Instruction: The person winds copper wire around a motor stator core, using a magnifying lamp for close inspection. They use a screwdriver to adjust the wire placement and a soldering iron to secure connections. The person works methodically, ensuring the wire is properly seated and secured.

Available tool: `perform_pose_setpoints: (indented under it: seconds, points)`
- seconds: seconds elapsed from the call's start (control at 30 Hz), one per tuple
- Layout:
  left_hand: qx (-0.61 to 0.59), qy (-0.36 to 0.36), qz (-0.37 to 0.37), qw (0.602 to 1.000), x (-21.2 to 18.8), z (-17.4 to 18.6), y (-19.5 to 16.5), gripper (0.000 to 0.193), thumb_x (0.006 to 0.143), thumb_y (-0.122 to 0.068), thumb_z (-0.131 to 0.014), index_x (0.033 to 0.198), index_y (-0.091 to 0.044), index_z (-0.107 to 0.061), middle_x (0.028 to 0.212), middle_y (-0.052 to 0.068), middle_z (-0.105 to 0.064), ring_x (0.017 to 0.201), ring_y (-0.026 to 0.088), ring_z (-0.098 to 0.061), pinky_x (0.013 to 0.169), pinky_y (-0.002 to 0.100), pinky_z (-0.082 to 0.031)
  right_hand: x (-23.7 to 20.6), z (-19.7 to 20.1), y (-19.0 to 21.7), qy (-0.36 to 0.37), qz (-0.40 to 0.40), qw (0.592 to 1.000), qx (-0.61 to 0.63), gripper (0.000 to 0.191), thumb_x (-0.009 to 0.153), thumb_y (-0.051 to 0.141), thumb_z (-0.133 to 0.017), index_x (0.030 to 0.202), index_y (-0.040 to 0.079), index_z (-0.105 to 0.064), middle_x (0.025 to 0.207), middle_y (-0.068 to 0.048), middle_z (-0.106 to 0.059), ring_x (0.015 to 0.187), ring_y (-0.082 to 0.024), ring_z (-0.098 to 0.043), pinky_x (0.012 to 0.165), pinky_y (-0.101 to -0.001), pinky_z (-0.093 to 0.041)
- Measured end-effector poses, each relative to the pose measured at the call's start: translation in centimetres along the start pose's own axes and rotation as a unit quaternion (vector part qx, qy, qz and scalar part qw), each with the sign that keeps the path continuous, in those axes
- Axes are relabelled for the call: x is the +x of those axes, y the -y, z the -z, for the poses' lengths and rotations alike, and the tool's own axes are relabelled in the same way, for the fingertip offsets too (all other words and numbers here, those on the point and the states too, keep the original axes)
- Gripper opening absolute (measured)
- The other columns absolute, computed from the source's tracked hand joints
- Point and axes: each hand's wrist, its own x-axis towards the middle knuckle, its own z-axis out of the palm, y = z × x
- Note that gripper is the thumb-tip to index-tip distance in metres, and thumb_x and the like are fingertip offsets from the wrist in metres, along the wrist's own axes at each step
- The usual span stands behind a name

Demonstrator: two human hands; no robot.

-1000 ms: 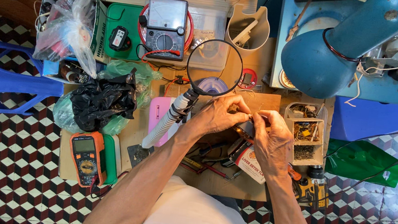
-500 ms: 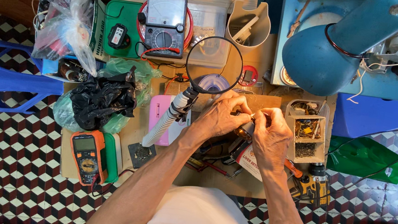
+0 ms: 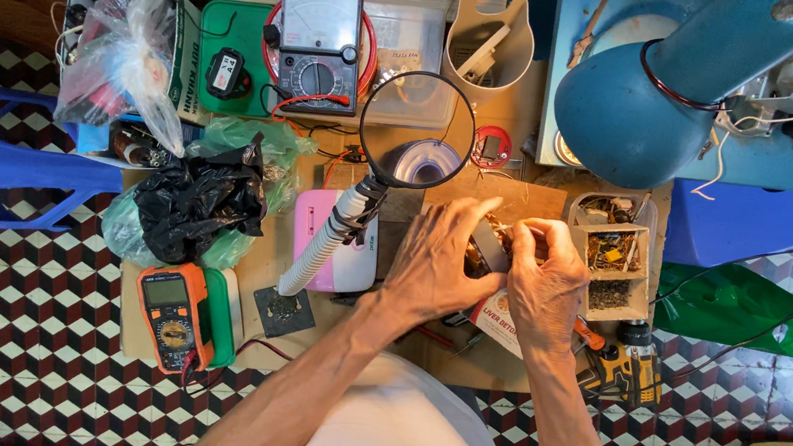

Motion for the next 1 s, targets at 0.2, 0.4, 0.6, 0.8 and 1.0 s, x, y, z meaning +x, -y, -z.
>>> perform_pose_setpoints:
  seconds: [0.2, 0.4, 0.6, 0.8, 1.0]
  points:
    - [0.060, -0.011, 0.114, 0.992, -0.8, -2.6, -0.7, 0.093, 0.066, -0.032, -0.089, 0.142, -0.002, -0.046, 0.127, 0.018, -0.062, 0.120, 0.037, -0.057, 0.104, 0.048, -0.043, 0.0, 0.3, 0.3, 0.012, -0.017, 1.000, 0.014, 0.015, 0.099, 0.015, -0.069, 0.103, 0.000, -0.069, 0.091, -0.012, -0.076, 0.082, -0.017, -0.073, 0.071, -0.0301, -0.057]
    - [0.029, -0.047, 0.084, 0.995, -0.7, -3.4, 0.1, 0.082, 0.066, -0.023, -0.085, 0.137, -0.003, -0.049, 0.121, 0.018, -0.066, 0.116, 0.038, -0.060, 0.100, 0.046, -0.049, 0.6, 0.8, 0.3, 0.011, -0.007, 0.999, 0.033, 0.014, 0.100, 0.015, -0.068, 0.103, 0.001, -0.069, 0.092, -0.011, -0.076, 0.083, -0.016, -0.073, 0.072, -0.0292, -0.057]
    - [0.009, -0.044, 0.097, 0.994, 2.0, -3.9, -0.3, 0.079, 0.067, -0.025, -0.083, 0.136, -0.005, -0.049, 0.119, 0.018, -0.065, 0.115, 0.037, -0.061, 0.102, 0.046, -0.049, 3.1, 0.9, -0.3, -0.003, -0.017, 0.998, 0.061, 0.014, 0.100, 0.014, -0.067, 0.104, 0.001, -0.070, 0.090, -0.008, -0.076, 0.081, -0.013, -0.072, 0.073, -0.0277, -0.057]
    - [-0.025, -0.040, 0.079, 0.996, 2.1, -3.6, -0.5, 0.081, 0.072, -0.030, -0.085, 0.139, -0.005, -0.047, 0.124, 0.024, -0.063, 0.115, 0.042, -0.058, 0.100, 0.049, -0.046, 3.6, 0.8, -1.3, 0.021, -0.044, 0.997, 0.064, 0.015, 0.099, 0.015, -0.068, 0.102, 0.001, -0.070, 0.084, -0.005, -0.074, 0.076, -0.009, -0.067, 0.069, -0.0274, -0.055]
    - [-0.122, -0.005, 0.033, 0.992, 3.7, -2.6, 1.4, 0.037, 0.094, -0.021, -0.065, 0.127, -0.005, -0.061, 0.125, 0.021, -0.067, 0.121, 0.037, -0.063, 0.105, 0.044, -0.050, 3.9, 1.2, -1.3, 0.051, -0.048, 0.995, 0.070, 0.015, 0.098, 0.016, -0.069, 0.103, 0.002, -0.071, 0.084, -0.003, -0.073, 0.077, -0.008, -0.065, 0.069, -0.0267, -0.054]
